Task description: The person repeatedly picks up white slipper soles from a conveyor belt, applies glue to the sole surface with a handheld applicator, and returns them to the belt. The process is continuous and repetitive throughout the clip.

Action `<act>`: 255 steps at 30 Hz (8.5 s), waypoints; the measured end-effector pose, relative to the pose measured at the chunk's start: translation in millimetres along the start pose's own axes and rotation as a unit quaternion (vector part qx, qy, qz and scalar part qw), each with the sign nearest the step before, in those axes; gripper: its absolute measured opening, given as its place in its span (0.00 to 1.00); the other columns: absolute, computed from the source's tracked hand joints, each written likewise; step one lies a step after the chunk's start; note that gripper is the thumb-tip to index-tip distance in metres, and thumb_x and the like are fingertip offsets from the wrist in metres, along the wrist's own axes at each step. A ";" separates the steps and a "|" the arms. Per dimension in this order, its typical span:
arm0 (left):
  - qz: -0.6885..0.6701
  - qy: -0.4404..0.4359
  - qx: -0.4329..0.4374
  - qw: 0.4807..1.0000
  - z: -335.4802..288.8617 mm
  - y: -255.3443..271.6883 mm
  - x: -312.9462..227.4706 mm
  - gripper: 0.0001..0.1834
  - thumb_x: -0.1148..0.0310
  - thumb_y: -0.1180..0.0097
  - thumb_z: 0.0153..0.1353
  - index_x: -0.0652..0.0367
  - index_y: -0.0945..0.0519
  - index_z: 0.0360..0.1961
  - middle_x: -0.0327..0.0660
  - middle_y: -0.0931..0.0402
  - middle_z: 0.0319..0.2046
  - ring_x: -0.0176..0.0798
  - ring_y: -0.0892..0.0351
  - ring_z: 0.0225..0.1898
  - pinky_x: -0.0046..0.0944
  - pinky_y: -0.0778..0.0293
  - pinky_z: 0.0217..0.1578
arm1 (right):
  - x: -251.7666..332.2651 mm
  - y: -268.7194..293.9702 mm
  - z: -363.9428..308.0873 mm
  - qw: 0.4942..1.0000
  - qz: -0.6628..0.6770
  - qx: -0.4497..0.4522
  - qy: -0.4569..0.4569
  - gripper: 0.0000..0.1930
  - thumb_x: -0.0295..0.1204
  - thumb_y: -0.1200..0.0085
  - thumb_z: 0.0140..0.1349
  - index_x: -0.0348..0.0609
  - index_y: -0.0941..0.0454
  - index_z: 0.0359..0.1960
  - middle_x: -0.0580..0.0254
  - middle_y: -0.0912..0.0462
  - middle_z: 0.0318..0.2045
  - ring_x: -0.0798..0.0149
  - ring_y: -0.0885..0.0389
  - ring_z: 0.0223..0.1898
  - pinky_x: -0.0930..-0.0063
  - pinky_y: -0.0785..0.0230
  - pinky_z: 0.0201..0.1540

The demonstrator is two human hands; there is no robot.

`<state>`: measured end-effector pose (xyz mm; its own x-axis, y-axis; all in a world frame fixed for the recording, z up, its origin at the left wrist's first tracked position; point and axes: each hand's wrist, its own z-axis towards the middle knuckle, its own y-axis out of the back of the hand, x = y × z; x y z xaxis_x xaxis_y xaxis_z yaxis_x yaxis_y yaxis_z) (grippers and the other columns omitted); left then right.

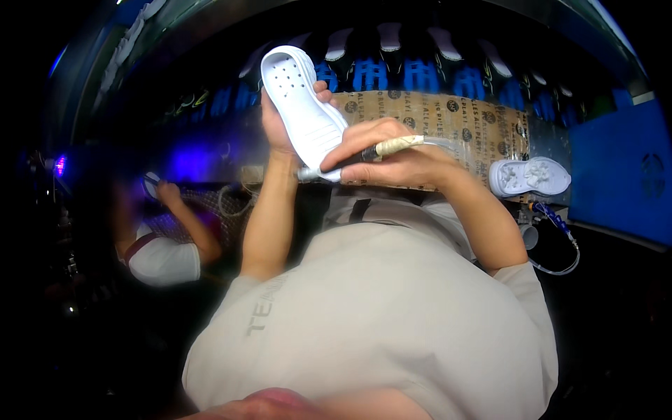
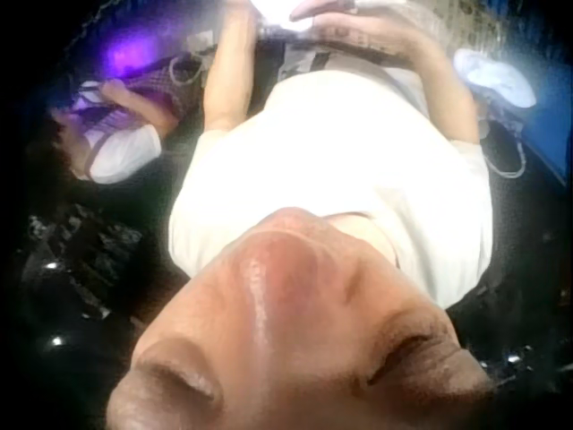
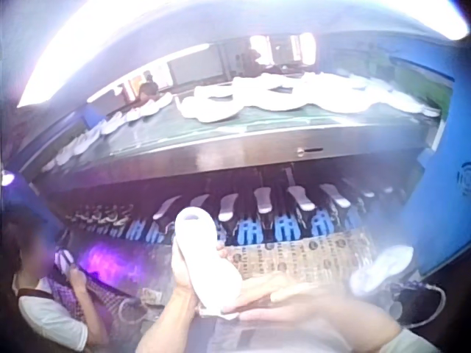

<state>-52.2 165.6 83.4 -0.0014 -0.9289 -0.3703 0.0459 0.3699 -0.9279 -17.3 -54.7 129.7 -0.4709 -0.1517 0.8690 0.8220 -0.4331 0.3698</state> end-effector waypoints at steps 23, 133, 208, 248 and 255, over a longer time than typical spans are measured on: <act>0.753 0.231 0.023 0.616 58.9 -70.1 -37.1 0.38 0.36 0.54 0.71 0.62 0.17 0.58 0.62 0.19 0.53 0.54 0.17 0.55 0.46 0.22 0.54 | 13.7 18.2 4.8 0.993 -0.112 0.020 0.037 0.13 0.33 0.30 0.56 0.56 0.11 0.45 0.71 0.20 0.27 0.67 0.23 0.32 0.68 0.31 0.35; 0.008 0.066 -0.181 0.981 -77.9 46.5 56.3 0.49 0.29 0.86 0.71 0.60 0.29 0.62 0.55 0.21 0.49 0.54 0.17 0.47 0.60 0.19 0.51 | -35.0 -14.6 -33.4 0.915 0.195 -0.291 -0.201 0.12 0.28 0.40 0.64 0.39 0.16 0.48 0.68 0.18 0.34 0.77 0.27 0.33 0.83 0.34 0.38; 0.725 0.322 -0.039 0.607 27.2 -52.7 -73.3 0.43 0.30 0.57 0.68 0.59 0.20 0.62 0.58 0.20 0.55 0.50 0.15 0.52 0.42 0.20 0.50 | 20.9 37.6 8.2 0.966 -0.249 0.064 -0.004 0.17 0.28 0.30 0.55 0.57 0.11 0.47 0.71 0.22 0.29 0.66 0.27 0.32 0.67 0.34 0.42; -0.019 -0.068 0.114 0.991 149.1 -162.1 -189.6 0.49 0.33 0.73 0.73 0.69 0.56 0.76 0.75 0.56 0.72 0.76 0.35 0.66 0.58 0.25 0.64 | -133.8 -14.1 -95.3 0.933 0.044 -0.285 -0.216 0.14 0.25 0.41 0.63 0.39 0.16 0.50 0.53 0.14 0.49 0.57 0.18 0.52 0.69 0.29 0.57; 0.447 -0.277 -0.059 0.848 140.1 -139.1 -178.2 0.36 0.49 0.70 0.79 0.80 0.34 0.61 0.66 0.24 0.53 0.59 0.17 0.50 0.52 0.16 0.46 | -130.9 -5.1 -95.6 0.939 0.041 -0.273 -0.206 0.13 0.24 0.41 0.63 0.39 0.15 0.49 0.54 0.14 0.48 0.59 0.17 0.50 0.71 0.28 0.55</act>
<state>81.6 277.1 284.4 0.4530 -0.1295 -0.8820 -0.3190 0.9003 -0.2960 9.5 -117.6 -17.4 -0.1579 0.1033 0.9820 0.5104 -0.8429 0.1707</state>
